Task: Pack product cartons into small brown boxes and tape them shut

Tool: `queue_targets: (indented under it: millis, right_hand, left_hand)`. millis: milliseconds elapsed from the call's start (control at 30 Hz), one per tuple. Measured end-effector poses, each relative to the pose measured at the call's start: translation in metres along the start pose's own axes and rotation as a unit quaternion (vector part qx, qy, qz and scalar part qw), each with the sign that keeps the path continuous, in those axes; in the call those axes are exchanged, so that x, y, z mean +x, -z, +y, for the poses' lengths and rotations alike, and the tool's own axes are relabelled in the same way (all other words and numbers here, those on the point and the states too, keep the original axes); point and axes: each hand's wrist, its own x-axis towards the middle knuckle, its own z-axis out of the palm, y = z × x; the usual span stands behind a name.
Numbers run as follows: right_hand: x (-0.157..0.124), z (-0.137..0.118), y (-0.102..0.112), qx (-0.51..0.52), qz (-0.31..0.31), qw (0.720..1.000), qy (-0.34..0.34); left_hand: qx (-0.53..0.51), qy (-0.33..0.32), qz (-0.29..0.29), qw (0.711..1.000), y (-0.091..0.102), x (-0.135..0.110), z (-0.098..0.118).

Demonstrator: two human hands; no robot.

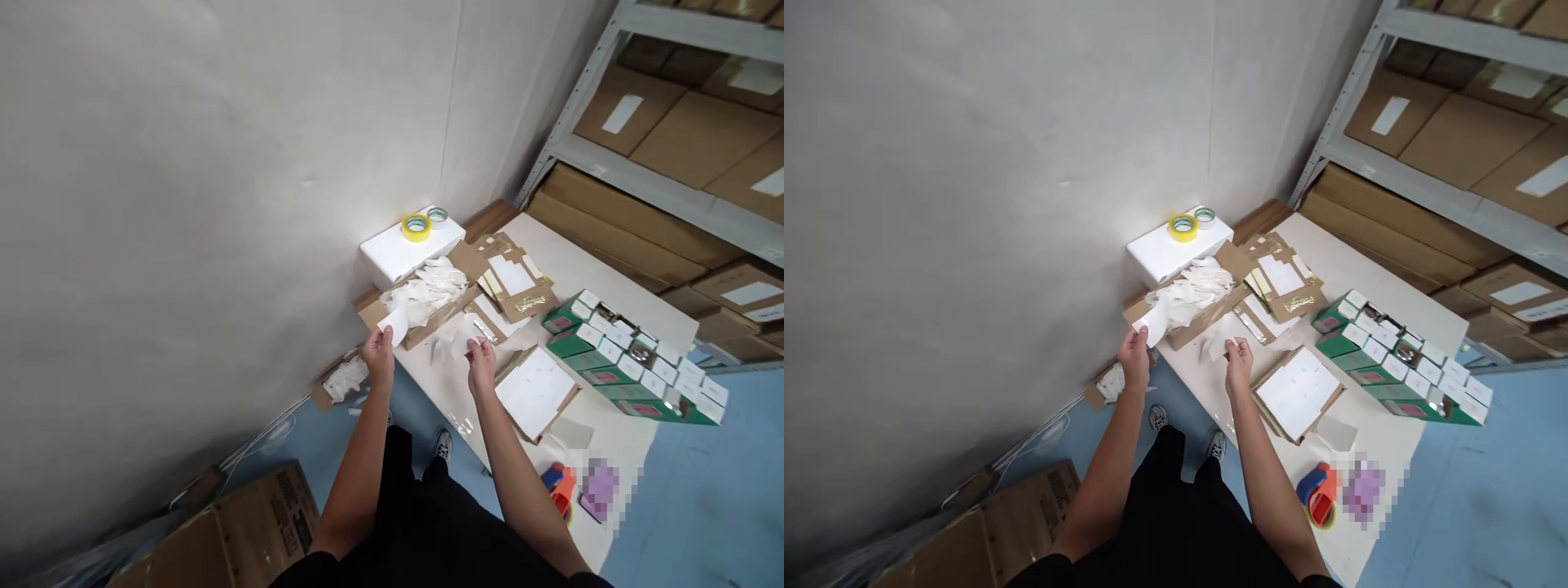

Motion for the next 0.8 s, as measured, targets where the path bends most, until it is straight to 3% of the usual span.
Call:
queue_targets:
  millis: [133, 233, 467, 667, 800]
  right_hand:
    - [-0.03, 0.015, -0.06, -0.02, -0.087, 0.995, -0.039]
    - [-0.053, 0.038, -0.115, -0.047, -0.132, 0.988, -0.059]
    - [-0.089, 0.139, -0.237, -0.114, -0.18, 0.966, -0.147]
    - [-0.111, 0.226, -0.305, -0.227, -0.178, 0.929, -0.23]
    - [-0.124, 0.261, -0.34, -0.237, -0.233, 0.921, -0.205]
  left_hand:
    - [-0.008, -0.017, 0.06, 0.998, 0.053, 0.011, 0.01]
    - [-0.003, -0.025, 0.085, 0.996, 0.101, 0.032, 0.019]
    - [0.016, -0.022, 0.092, 0.995, 0.228, 0.089, 0.035]
    - [0.018, 0.008, 0.115, 0.993, 0.307, 0.099, 0.042]
    - [0.033, 0.027, 0.139, 0.989, 0.339, 0.097, 0.044]
